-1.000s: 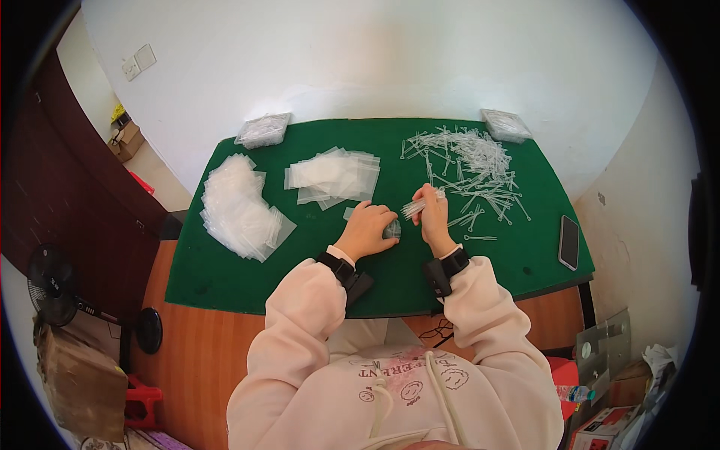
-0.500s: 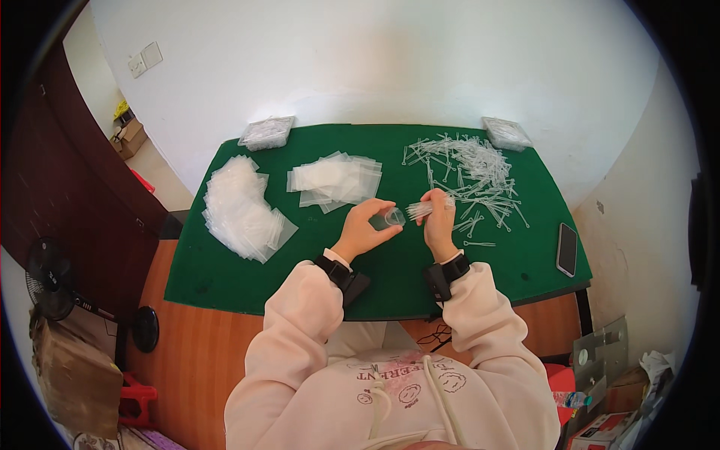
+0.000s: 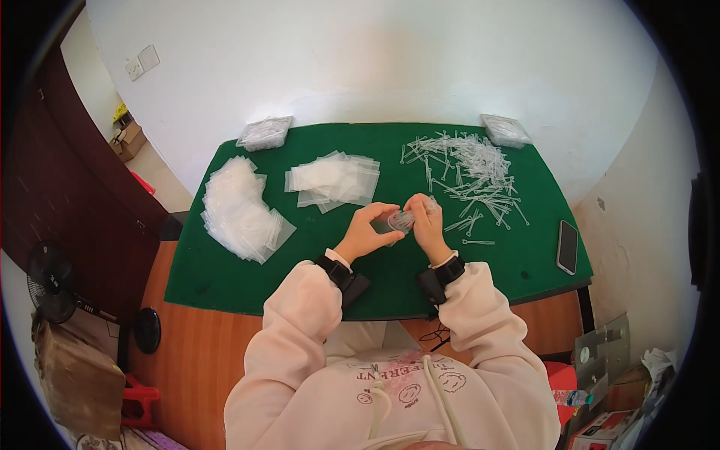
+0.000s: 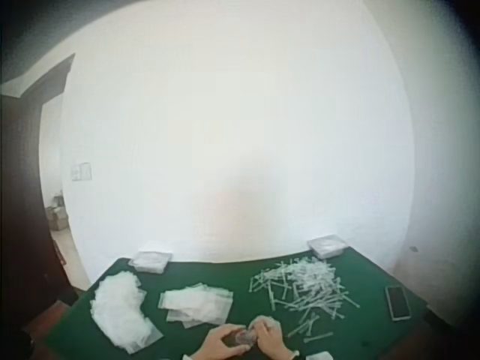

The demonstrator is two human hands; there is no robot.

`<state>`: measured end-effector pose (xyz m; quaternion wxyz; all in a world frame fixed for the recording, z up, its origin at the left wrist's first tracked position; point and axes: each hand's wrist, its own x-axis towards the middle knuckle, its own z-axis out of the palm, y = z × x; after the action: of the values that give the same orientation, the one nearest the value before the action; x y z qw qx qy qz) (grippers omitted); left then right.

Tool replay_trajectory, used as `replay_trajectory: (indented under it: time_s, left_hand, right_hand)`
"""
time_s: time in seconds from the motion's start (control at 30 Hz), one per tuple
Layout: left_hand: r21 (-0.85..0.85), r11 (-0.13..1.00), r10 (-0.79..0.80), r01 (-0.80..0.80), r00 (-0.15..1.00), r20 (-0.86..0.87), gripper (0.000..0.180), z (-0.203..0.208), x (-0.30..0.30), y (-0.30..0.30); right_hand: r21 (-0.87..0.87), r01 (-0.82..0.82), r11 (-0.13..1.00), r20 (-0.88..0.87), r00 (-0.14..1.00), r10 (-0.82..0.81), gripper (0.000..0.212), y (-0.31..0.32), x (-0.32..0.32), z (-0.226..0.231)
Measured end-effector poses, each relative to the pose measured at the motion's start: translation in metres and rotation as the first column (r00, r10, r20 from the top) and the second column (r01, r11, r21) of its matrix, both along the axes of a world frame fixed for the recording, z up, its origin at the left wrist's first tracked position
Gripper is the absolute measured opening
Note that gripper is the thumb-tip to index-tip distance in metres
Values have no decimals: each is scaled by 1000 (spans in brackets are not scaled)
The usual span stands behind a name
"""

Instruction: Placing small white items into plastic bags.

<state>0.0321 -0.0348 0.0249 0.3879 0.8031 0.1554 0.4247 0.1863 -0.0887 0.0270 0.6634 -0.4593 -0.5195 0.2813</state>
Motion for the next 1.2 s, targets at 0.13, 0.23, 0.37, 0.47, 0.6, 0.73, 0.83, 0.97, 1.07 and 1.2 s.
replay_trajectory:
  time_s: [0.13, 0.23, 0.37, 0.47, 0.6, 0.73, 0.83, 0.97, 1.07, 1.2]
  left_hand:
    - [-17, 1000, -18, 18, 1000, -5, 47, 0, 0, -2]
    - [-46, 999, -20, 20, 1000, 5, 47, -2, 1, -1]
    - [-101, 995, -16, 21, 999, 47, 47, -9, 2, 3]
    - [-135, 990, -13, 27, 995, 102, 49, -10, 2, 6]
    - [-198, 980, 15, 33, 971, 237, 51, -13, 3, 8]
    - [-224, 974, 67, 33, 904, 422, 54, -17, 7, 9]
    - [-311, 950, 166, -14, 868, 469, 57, -19, 5, 9]
    - [-284, 959, 122, 0, 903, 411, 62, -14, 5, 5]
    - [-253, 967, 153, -25, 853, 498, 50, -7, 11, 3]
    - [-341, 940, 151, -5, 903, 403, 33, -17, 7, 10]
  right_hand:
    - [145, 10, 989, 172, 984, -35, 24, 6, 0, -6]
    - [140, -16, 990, 223, 975, -15, 18, 10, 0, -11]
    - [44, -143, 989, 41, 989, 141, 26, 15, -1, -16]
    - [38, -209, 977, -61, 976, 211, 29, 13, 0, -12]
    - [48, -302, 952, -240, 922, 304, 31, 15, 3, -15]
    - [30, -406, 914, -254, 881, 399, 30, 14, 3, -19]
    - [-31, -443, 896, -123, 891, 437, 27, 9, -7, -15]
    - [-135, -364, 922, 113, 918, 379, 19, 8, -8, -18]
    - [-155, -252, 955, 149, 950, 275, 11, 12, -4, -24]
    - [-33, -233, 972, -103, 968, 228, 10, 15, -3, -21]
